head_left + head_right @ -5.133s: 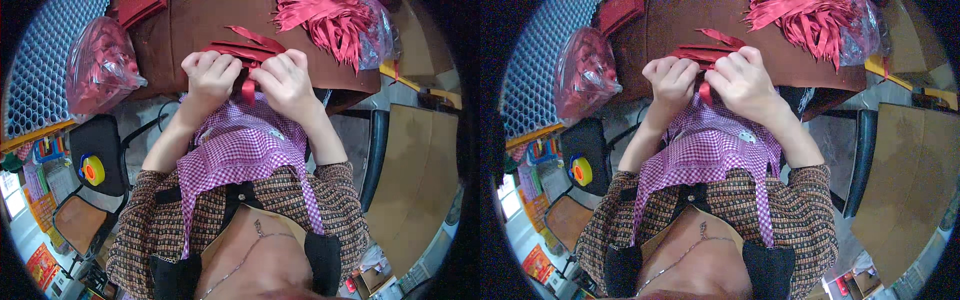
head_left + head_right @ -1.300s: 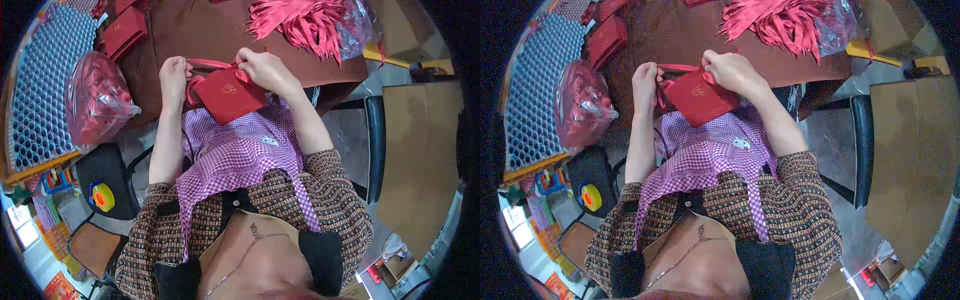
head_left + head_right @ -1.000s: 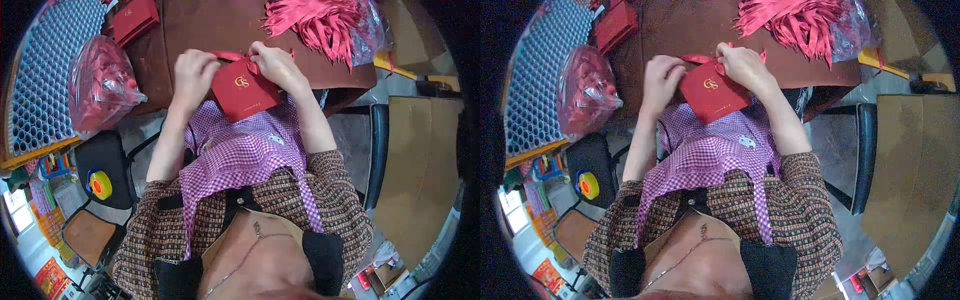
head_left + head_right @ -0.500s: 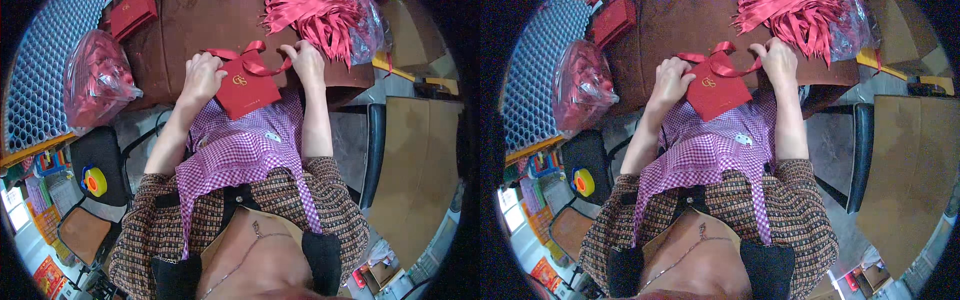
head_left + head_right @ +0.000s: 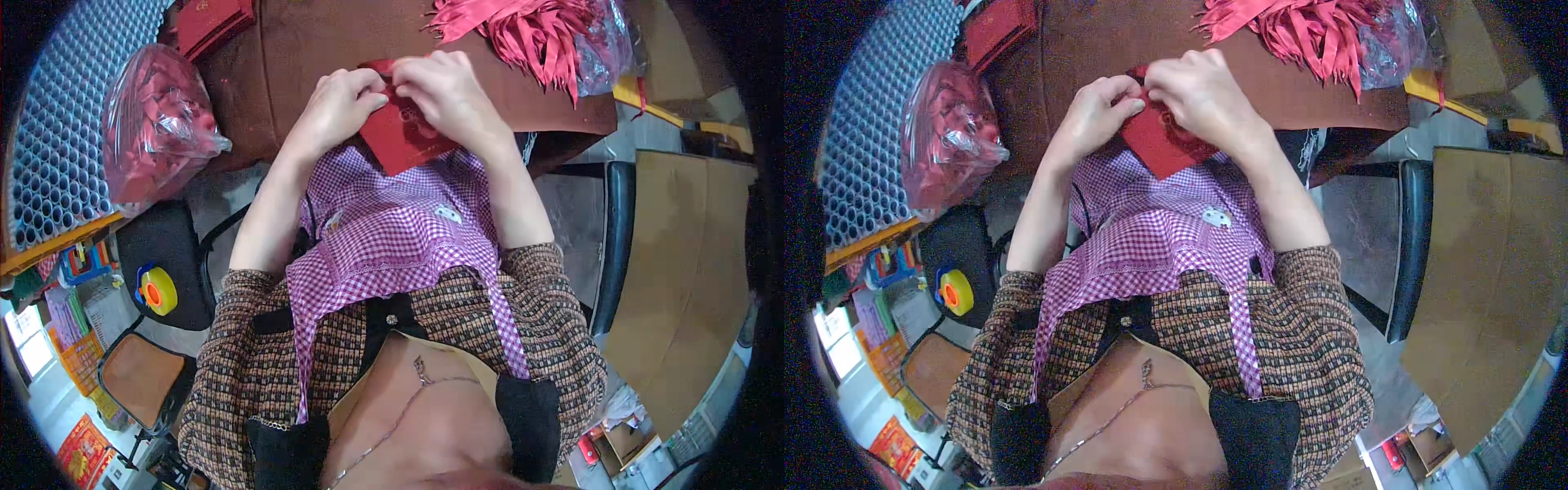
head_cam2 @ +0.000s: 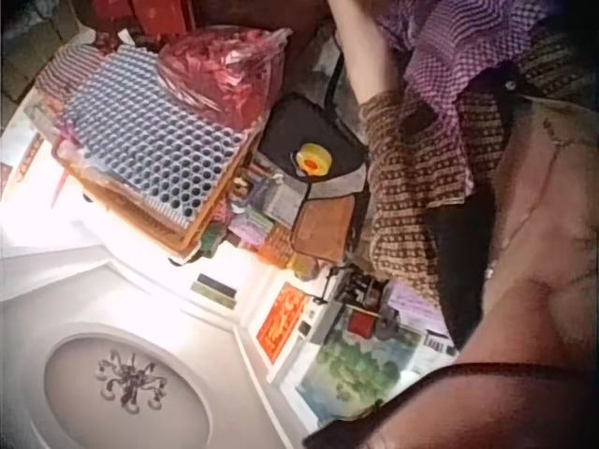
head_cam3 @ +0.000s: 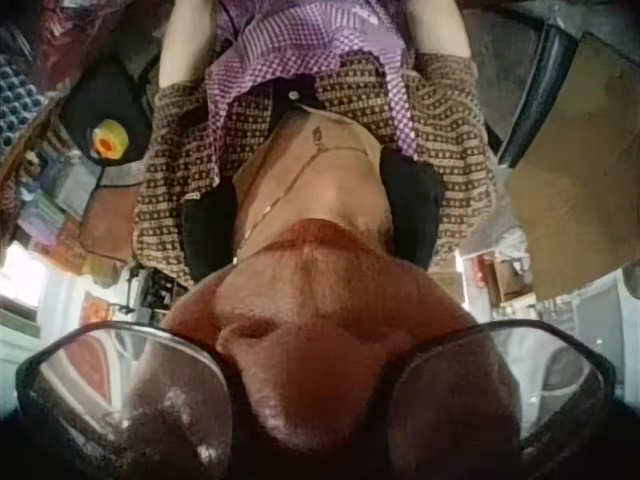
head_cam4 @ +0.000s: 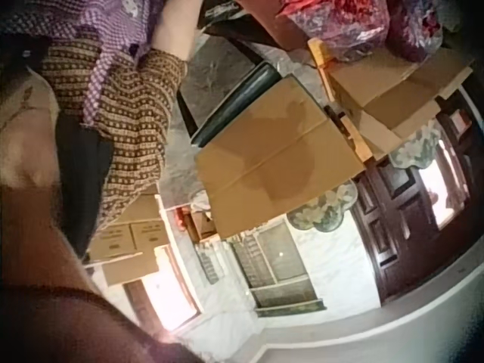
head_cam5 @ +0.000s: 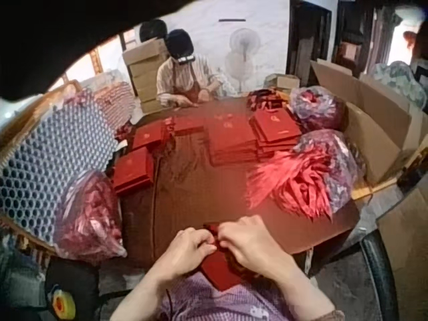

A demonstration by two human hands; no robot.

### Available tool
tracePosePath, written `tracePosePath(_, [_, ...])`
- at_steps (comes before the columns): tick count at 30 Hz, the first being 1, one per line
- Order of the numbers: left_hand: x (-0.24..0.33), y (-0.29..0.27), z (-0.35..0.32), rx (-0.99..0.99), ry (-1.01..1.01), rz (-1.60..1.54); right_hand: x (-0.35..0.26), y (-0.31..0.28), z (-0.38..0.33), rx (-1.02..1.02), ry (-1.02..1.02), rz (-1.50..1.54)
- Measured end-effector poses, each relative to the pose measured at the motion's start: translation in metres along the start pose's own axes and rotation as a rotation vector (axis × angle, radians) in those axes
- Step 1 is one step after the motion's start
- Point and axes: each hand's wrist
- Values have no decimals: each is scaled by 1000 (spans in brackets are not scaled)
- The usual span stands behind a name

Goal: The person is assembling red gift boxes by tying decorative ribbons onto them.

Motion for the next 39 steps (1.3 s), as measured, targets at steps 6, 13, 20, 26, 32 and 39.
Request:
tracePosePath(6, [-12,-12,-6,-107,32,-21,16,9,-1,-33,0,39])
tracePosePath(13, [-15,-6,-9,-39,-159,-355,22,7,-2,223,183,293])
tracePosePath(20, [-7,2,-15,47,-156,-373,-4,-8,-22,171,180,359])
tracePosePath(26, [0,9,-16,105,-75,-330,-27,19,-31,103,441,346])
tracePosePath(32, [7,7,-17,123,-42,-304,-27,22,-27,114,480,317])
tracePosePath(39, [8,8,-18,131,-10,-285,-37,12,-23,135,391,141])
Point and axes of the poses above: each hand's wrist, its own z-axis towards the middle knuckle, its own y-axis out of the palm, x = y × z, and after that the axes turned 14 degrees about -z, right-handed
